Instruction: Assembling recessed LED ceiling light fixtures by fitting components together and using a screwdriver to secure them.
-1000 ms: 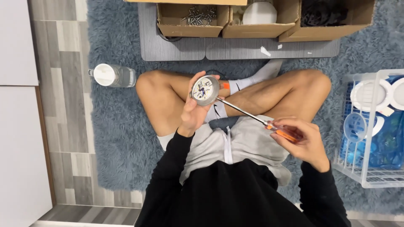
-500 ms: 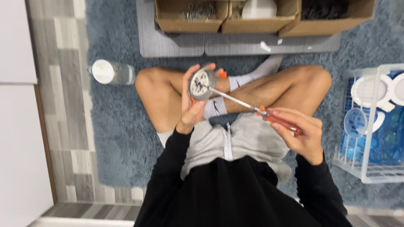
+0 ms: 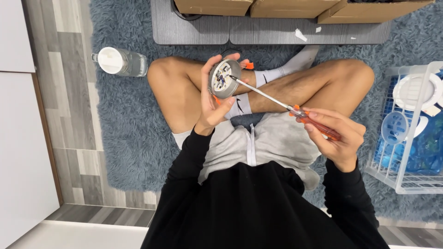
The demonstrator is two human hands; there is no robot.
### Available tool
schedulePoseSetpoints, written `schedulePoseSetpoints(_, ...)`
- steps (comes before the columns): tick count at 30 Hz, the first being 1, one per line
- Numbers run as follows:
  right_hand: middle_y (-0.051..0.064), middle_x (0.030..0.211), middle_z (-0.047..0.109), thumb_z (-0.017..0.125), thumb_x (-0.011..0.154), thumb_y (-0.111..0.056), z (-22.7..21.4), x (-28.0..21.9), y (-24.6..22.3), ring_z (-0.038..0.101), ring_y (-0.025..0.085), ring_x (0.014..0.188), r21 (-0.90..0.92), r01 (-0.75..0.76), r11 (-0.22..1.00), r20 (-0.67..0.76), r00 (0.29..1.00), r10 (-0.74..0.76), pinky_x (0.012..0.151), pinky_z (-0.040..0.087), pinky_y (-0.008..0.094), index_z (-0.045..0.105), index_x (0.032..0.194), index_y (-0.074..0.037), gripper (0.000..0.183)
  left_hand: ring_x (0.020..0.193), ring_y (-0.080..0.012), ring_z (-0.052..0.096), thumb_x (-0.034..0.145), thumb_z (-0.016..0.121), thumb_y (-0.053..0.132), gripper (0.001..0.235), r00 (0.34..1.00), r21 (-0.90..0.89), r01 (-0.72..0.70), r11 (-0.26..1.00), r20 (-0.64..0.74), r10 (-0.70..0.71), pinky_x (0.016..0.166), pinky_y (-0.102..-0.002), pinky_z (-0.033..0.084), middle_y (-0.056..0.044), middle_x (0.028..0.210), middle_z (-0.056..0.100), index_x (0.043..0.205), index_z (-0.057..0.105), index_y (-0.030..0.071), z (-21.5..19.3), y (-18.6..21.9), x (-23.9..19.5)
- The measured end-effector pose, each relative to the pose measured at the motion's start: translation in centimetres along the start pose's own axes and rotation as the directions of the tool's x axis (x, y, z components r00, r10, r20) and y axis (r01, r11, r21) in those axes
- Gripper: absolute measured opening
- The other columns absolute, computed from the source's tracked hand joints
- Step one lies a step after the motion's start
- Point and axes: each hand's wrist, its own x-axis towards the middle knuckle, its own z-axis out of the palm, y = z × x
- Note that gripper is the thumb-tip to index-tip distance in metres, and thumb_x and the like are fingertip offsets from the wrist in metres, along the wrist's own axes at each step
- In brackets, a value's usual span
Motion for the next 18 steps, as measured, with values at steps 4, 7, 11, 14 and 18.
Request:
schedulePoseSetpoints(4,0.032,0.117,0.078,0.083,0.087,0.016,0.0,0.1,0.2,0.08,0.034,0.096,-0.015,-0.003,1.0,0.005,1.0,0.003,0.081,0.065,0.034,0.072,0.114,0.015,0.03,0.164,-0.0472,0.046,0.093,0.066,-0.004,0.091,1.0,0.008,0.017,1.0,0.008,-0.017,0.126,-0.055,0.058,-0.022,0.177,0.037,0.172,0.027,0.017,0.1,-0.1,-0.1)
schedulePoseSetpoints(7,0.029,0.119,0.078,0.084,0.087,0.015,0.1,0.3,0.4,0.08,0.031,0.096,-0.014,-0.023,1.0,0.014,1.0,0.023,0.081,0.065,0.032,0.073,0.115,0.013,0.03,0.164,-0.0476,0.046,0.095,0.065,-0.003,0.088,1.0,0.01,0.012,1.0,0.003,-0.012,0.126,-0.054,0.057,-0.023,0.176,0.037,0.172,0.027,0.016,0.0,-0.7,-0.3)
schedulePoseSetpoints(11,0.022,0.111,0.084,0.085,0.096,-0.001,0.1,1.0,1.0,0.082,0.039,0.088,-0.005,0.081,0.997,-0.056,0.995,-0.081,0.072,0.061,0.041,0.084,0.109,0.002,0.013,0.16,-0.0539,0.038,0.1,0.071,0.001,0.089,0.999,-0.125,-0.05,0.991,0.014,0.052,0.12,-0.053,0.054,-0.035,0.173,0.031,0.17,0.017,0.004,0.0,-1.6,0.4)
schedulePoseSetpoints(14,0.02,0.11,0.085,0.086,0.094,0.0,0.1,1.0,1.1,0.083,0.037,0.088,-0.024,0.081,0.996,-0.055,0.995,-0.083,0.074,0.062,0.039,0.084,0.109,0.0,0.015,0.159,-0.0533,0.039,0.101,0.071,0.003,0.086,0.999,-0.111,-0.044,0.993,0.004,0.045,0.119,-0.053,0.055,-0.035,0.171,0.033,0.169,0.018,0.004,0.1,-1.4,0.5)
schedulePoseSetpoints(18,0.018,0.111,0.086,0.087,0.091,0.003,0.1,1.5,0.2,0.083,0.036,0.088,-0.062,0.093,0.994,-0.026,0.995,-0.095,0.074,0.064,0.038,0.086,0.107,-0.003,0.018,0.155,-0.0506,0.045,0.1,0.071,0.005,0.082,0.999,-0.064,-0.043,0.997,-0.012,0.043,0.115,-0.051,0.056,-0.034,0.166,0.039,0.166,0.022,0.002,0.1,-1.3,0.6)
